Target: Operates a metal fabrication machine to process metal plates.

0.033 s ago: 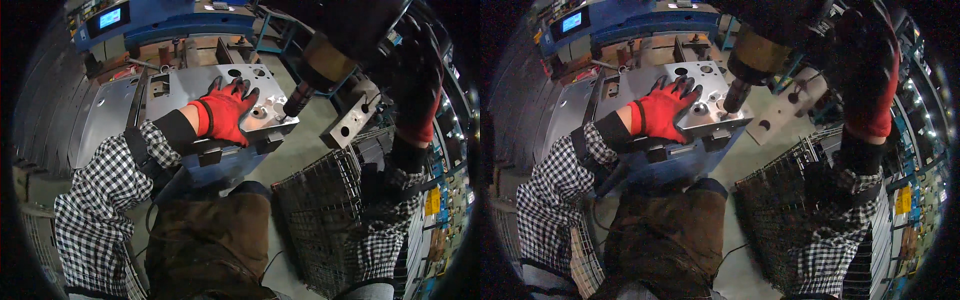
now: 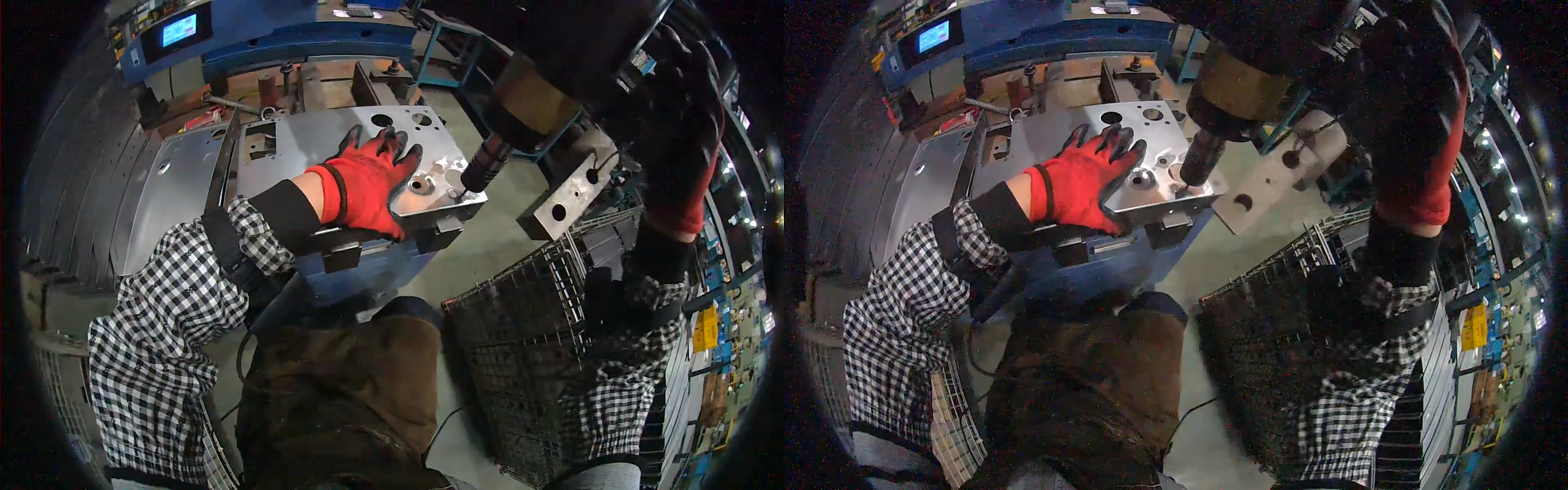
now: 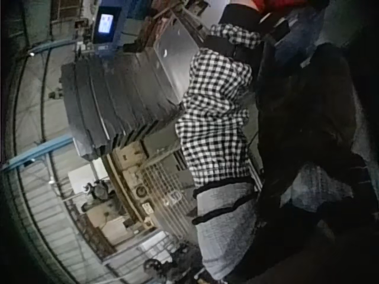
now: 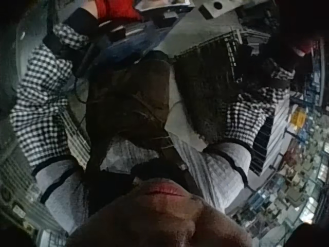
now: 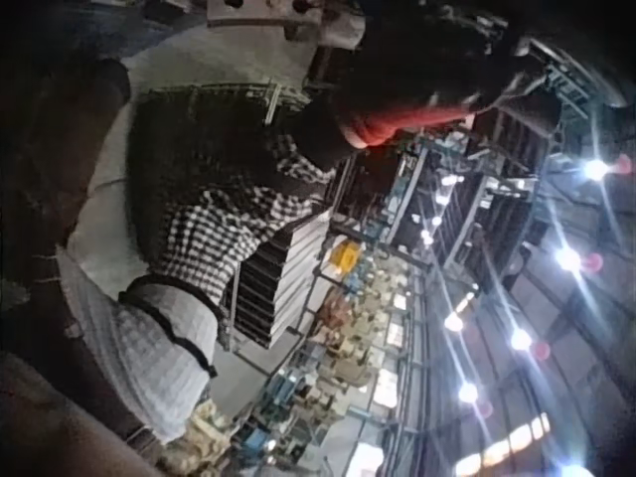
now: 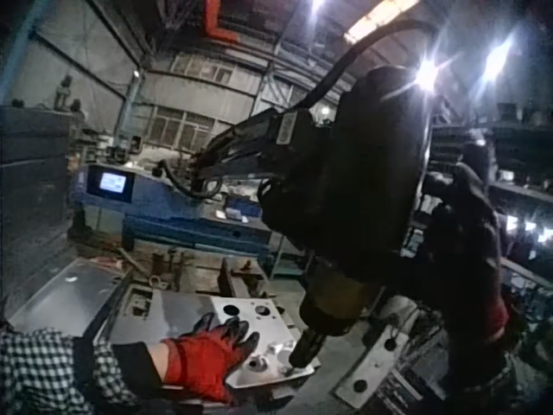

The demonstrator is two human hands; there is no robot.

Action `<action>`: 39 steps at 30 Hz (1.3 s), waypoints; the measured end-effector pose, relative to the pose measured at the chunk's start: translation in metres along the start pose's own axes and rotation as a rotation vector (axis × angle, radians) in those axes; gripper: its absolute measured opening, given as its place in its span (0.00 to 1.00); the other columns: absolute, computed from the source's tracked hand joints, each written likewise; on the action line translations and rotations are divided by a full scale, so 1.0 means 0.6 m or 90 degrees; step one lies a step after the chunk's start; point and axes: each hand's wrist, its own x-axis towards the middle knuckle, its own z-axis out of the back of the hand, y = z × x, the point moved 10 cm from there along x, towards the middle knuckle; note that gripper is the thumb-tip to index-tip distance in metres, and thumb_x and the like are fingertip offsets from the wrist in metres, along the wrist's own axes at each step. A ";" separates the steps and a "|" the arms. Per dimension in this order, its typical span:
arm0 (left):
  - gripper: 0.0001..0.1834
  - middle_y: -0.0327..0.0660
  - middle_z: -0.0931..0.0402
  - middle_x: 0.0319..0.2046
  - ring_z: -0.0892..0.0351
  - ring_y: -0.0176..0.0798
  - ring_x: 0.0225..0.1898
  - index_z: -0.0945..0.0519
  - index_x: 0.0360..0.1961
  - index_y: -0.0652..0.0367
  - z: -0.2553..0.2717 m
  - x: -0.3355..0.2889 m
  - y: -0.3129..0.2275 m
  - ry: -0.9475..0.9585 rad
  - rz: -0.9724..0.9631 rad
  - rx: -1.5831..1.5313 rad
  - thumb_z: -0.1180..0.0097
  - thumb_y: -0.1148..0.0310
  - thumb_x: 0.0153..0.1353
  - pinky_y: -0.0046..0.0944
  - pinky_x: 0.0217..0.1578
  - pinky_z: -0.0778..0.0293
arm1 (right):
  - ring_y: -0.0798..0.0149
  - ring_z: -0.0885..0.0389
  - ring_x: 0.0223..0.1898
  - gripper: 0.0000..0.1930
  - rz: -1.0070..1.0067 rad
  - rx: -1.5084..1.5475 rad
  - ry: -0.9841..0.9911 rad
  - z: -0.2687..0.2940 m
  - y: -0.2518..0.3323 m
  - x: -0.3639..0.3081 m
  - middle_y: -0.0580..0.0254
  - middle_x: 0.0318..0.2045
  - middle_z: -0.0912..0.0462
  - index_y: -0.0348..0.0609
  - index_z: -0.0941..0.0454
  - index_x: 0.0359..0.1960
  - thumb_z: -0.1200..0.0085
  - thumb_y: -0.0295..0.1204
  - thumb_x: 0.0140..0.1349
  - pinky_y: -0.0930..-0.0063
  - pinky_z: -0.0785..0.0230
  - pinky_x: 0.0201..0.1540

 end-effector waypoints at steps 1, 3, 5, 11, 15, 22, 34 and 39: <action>0.68 0.65 0.53 0.74 0.54 0.68 0.75 0.50 0.77 0.56 0.001 -0.001 0.001 0.002 0.001 0.008 0.31 0.33 0.40 0.73 0.70 0.59 | 0.50 0.29 0.65 0.30 0.009 0.010 -0.018 -0.004 0.002 -0.004 0.51 0.68 0.31 0.52 0.40 0.73 0.57 0.49 0.75 0.50 0.35 0.66; 0.68 0.65 0.52 0.73 0.53 0.69 0.75 0.49 0.76 0.56 0.002 -0.005 0.002 0.007 0.006 0.010 0.31 0.33 0.40 0.74 0.69 0.58 | 0.49 0.28 0.64 0.30 0.022 0.037 -0.045 -0.010 0.006 -0.014 0.49 0.67 0.30 0.53 0.40 0.74 0.56 0.49 0.75 0.49 0.33 0.65; 0.68 0.66 0.53 0.73 0.53 0.69 0.75 0.49 0.76 0.56 0.004 0.004 -0.010 -0.002 -0.006 0.002 0.31 0.33 0.39 0.74 0.69 0.57 | 0.48 0.27 0.64 0.30 0.040 0.037 -0.054 0.005 0.015 -0.011 0.48 0.66 0.29 0.55 0.41 0.74 0.56 0.49 0.75 0.48 0.31 0.63; 0.69 0.66 0.52 0.73 0.53 0.67 0.75 0.50 0.76 0.57 -0.002 0.001 -0.006 0.011 -0.001 0.018 0.32 0.32 0.40 0.74 0.69 0.57 | 0.44 0.23 0.59 0.30 0.069 0.083 -0.038 0.034 -0.017 -0.015 0.42 0.64 0.29 0.56 0.40 0.72 0.55 0.51 0.74 0.46 0.29 0.61; 0.69 0.65 0.53 0.74 0.56 0.64 0.77 0.50 0.76 0.59 0.000 -0.006 -0.002 0.053 0.022 0.027 0.34 0.30 0.41 0.73 0.70 0.59 | 0.43 0.23 0.59 0.30 0.011 0.045 -0.165 0.008 -0.002 -0.017 0.42 0.65 0.29 0.55 0.40 0.72 0.56 0.52 0.74 0.45 0.29 0.61; 0.68 0.64 0.56 0.75 0.57 0.64 0.77 0.51 0.77 0.59 0.004 0.002 -0.013 0.069 0.012 0.024 0.34 0.31 0.42 0.72 0.71 0.59 | 0.43 0.23 0.59 0.30 0.098 -0.019 -0.123 0.003 0.030 -0.021 0.41 0.65 0.30 0.55 0.41 0.72 0.57 0.52 0.75 0.44 0.30 0.62; 0.67 0.63 0.55 0.75 0.57 0.62 0.77 0.50 0.77 0.59 0.002 0.002 -0.008 0.069 0.025 0.020 0.35 0.32 0.43 0.71 0.71 0.57 | 0.42 0.24 0.60 0.30 0.146 -0.070 -0.113 -0.002 0.030 -0.021 0.41 0.66 0.31 0.53 0.43 0.72 0.59 0.52 0.75 0.43 0.29 0.62; 0.67 0.63 0.55 0.75 0.57 0.62 0.77 0.50 0.77 0.59 0.005 0.000 -0.008 0.065 0.025 0.008 0.35 0.32 0.43 0.72 0.70 0.57 | 0.41 0.25 0.61 0.33 0.099 -0.007 -0.134 -0.039 0.046 -0.019 0.42 0.66 0.32 0.51 0.46 0.73 0.58 0.54 0.74 0.43 0.29 0.61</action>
